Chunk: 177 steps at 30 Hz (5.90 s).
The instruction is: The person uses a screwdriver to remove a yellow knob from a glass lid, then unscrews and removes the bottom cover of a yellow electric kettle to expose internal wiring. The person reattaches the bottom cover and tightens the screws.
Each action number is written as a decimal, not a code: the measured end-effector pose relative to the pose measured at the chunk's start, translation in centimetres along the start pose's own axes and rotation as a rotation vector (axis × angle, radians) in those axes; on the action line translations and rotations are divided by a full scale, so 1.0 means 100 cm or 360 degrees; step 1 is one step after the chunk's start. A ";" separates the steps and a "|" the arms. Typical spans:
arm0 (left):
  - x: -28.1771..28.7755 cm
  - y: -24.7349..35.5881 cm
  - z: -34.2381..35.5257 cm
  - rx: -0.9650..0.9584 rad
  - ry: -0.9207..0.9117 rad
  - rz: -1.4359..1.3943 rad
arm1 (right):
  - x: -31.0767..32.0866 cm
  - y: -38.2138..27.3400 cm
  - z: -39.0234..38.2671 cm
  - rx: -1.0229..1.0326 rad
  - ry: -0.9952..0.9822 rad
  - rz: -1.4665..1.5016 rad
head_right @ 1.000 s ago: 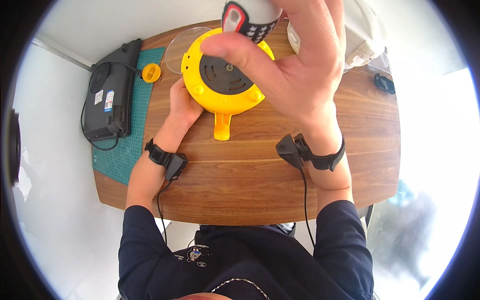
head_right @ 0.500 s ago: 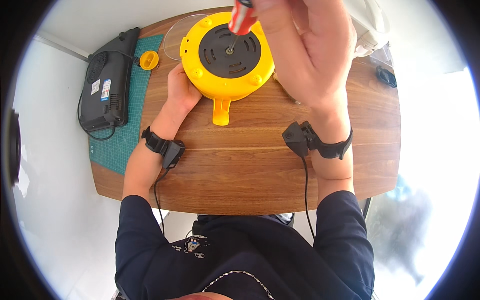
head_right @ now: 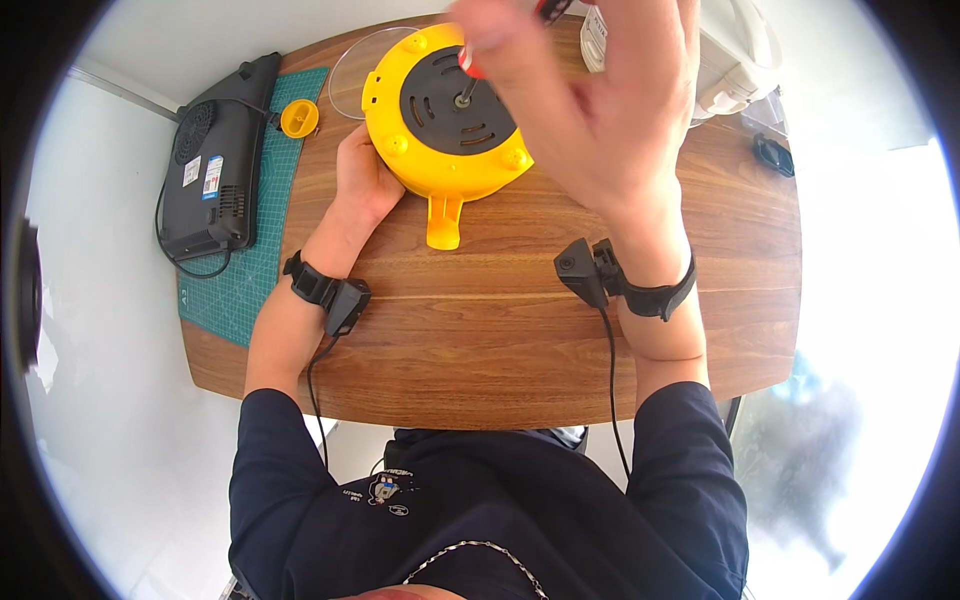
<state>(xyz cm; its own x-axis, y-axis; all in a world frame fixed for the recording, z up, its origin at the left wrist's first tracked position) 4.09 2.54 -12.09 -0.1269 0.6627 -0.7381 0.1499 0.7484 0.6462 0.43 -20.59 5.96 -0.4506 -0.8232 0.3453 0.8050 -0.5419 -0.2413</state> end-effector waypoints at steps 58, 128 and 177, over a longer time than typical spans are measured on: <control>0.001 0.002 -0.003 -0.0007 -0.0024 0.0038 | -0.030 -0.023 0.008 -0.0538 0.0417 0.0149; -0.024 0.111 -0.002 -0.1352 -0.0047 0.0501 | 0.029 0.027 -0.003 -0.1331 -0.0394 0.0415; -0.023 0.106 -0.003 -0.1380 -0.0053 0.0471 | 0.022 0.023 -0.002 -0.1618 -0.0485 0.0413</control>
<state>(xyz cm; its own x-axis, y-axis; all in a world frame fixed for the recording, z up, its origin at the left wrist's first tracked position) 5.67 9.01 -3.49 -0.1704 0.8396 -0.5159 -0.6187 0.3163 0.7192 1.15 -23.70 5.99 -0.0859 -0.9321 0.3518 0.1036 -0.3596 -0.9274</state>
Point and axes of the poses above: each hand's wrist, its own z-axis towards the middle knuckle, its own x-axis out of the back of the hand, y = z × x, the point moved 1 cm from there along z, towards the middle knuckle, and after that the axes turned 11 degrees about -x, right-handed, at the moved point
